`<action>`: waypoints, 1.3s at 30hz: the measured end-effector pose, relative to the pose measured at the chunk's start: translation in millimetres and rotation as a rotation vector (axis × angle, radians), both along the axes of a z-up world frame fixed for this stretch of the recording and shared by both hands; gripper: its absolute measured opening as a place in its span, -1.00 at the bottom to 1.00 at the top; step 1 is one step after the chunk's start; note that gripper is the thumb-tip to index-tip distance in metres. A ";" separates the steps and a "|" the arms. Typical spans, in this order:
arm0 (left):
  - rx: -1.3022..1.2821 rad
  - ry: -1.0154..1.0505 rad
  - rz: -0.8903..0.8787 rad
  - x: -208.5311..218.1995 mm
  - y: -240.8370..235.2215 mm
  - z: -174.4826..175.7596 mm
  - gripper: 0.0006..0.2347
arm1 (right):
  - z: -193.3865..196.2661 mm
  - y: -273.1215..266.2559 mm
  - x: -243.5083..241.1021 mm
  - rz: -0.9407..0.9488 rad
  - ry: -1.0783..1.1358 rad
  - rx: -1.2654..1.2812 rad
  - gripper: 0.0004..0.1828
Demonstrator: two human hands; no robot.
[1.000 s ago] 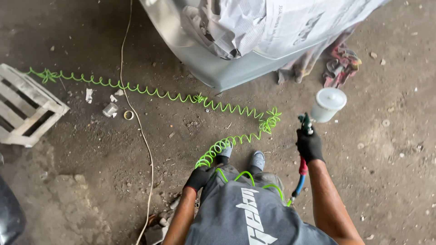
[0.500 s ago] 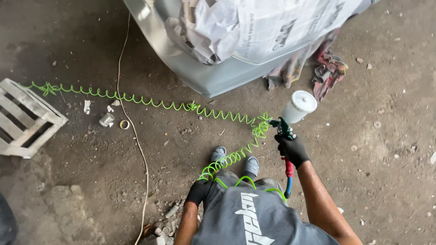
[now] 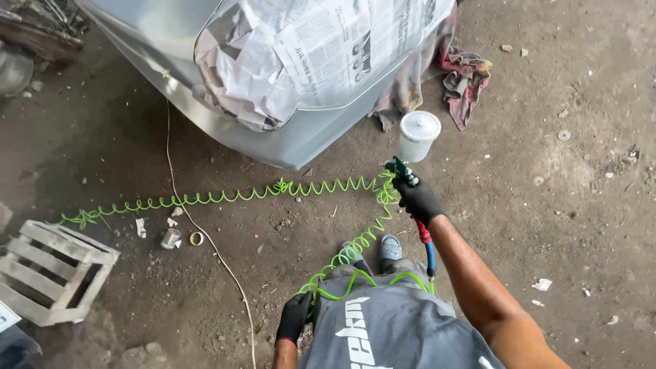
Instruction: The person uses a spray gun to apply paint to the front bumper and side panels of a silver car. The car is partially covered with newspaper and masking tape to protect adjacent areas. The person moves around the vehicle to cover different sections.
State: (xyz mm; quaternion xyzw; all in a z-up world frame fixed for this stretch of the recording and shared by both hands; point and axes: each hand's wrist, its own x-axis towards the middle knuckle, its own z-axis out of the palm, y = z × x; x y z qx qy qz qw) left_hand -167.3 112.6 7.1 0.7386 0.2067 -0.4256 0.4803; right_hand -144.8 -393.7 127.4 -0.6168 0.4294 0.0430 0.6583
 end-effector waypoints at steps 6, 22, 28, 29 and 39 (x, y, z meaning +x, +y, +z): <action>0.026 0.051 -0.083 16.5 20.2 -0.8 -0.73 | -28.8 -22.2 17.1 -0.157 -0.126 0.001 -0.73; 0.074 -0.021 0.076 -39.3 -109.5 14.7 -0.70 | -92.9 -192.3 94.2 -0.114 -0.015 -0.405 -0.62; 0.113 -0.060 0.077 -65.6 -149.5 27.4 -0.72 | -98.2 -229.5 112.9 -0.243 -0.156 -0.354 -0.63; 0.162 -0.041 0.054 -69.7 -151.1 29.2 -0.69 | -104.0 -227.4 114.7 -0.182 -0.151 -0.419 -0.66; 0.227 -0.278 0.014 -90.4 -164.3 34.1 -0.70 | -192.3 -130.4 91.6 0.326 -0.072 -0.406 -0.52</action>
